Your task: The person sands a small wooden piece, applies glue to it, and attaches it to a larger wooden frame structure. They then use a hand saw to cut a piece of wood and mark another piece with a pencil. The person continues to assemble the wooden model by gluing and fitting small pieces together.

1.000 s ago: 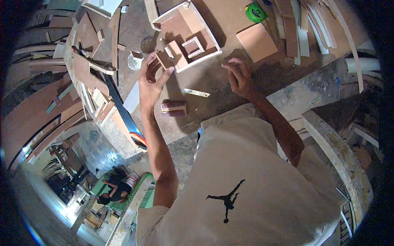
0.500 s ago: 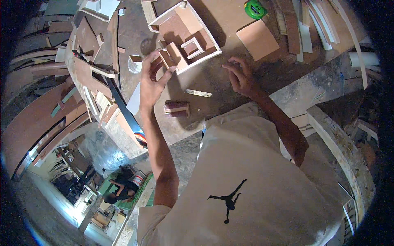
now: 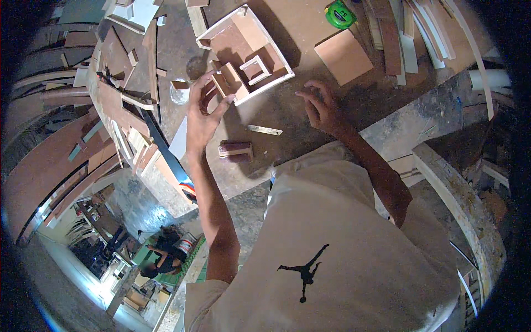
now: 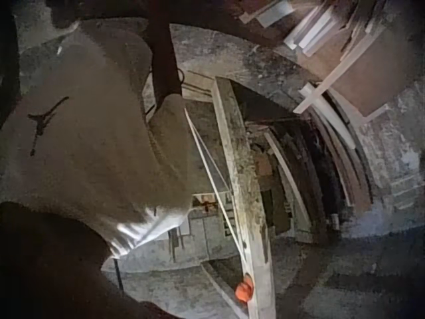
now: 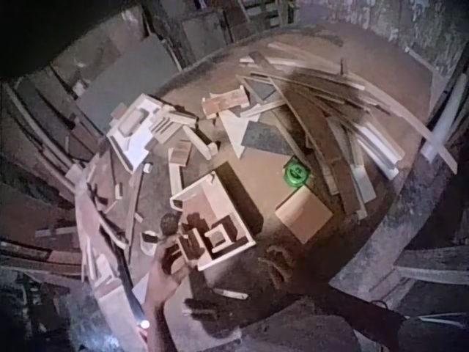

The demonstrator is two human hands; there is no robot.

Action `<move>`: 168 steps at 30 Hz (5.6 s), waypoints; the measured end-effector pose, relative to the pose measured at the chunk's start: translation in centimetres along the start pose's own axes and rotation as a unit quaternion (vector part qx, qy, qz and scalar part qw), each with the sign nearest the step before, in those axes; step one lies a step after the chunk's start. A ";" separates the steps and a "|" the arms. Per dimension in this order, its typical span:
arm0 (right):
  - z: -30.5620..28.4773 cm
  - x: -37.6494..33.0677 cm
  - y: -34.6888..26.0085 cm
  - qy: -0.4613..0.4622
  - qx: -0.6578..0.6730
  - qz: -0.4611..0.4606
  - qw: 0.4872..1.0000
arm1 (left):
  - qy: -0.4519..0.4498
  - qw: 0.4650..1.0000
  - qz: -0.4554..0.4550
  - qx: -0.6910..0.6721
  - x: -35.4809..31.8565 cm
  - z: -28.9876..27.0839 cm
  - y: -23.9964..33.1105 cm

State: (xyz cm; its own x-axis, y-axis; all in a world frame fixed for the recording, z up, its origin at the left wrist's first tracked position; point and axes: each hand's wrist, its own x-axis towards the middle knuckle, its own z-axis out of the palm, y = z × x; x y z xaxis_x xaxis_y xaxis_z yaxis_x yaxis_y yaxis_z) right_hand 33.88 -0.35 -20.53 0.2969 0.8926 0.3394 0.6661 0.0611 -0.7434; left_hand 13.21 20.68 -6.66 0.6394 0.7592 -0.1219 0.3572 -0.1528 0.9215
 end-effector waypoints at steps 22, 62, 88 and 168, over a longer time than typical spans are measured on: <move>0.4 -0.2 0.6 -0.001 0.006 0.002 1.000 | 0.000 0.999 -0.033 0.012 -0.1 0.0 0.0; 0.1 0.4 0.1 -0.001 0.008 -0.008 1.000 | 0.001 1.000 -0.029 0.009 -0.1 0.2 0.6; -0.7 0.7 -0.2 -0.019 -0.009 -0.017 1.000 | -0.008 1.000 -0.016 0.015 -0.1 0.1 -0.2; -0.6 1.0 -0.2 -0.016 -0.034 -0.023 0.999 | -0.002 1.000 0.014 0.024 0.0 0.5 0.4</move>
State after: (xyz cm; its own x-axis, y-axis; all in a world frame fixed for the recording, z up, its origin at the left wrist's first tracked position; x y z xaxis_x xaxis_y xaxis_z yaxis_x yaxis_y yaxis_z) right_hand 34.43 0.25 -19.75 0.2447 0.9032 0.3526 0.7233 0.0722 -0.6868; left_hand 13.68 20.28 -6.47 0.6519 0.7519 -0.0985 0.3713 -0.2033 0.9060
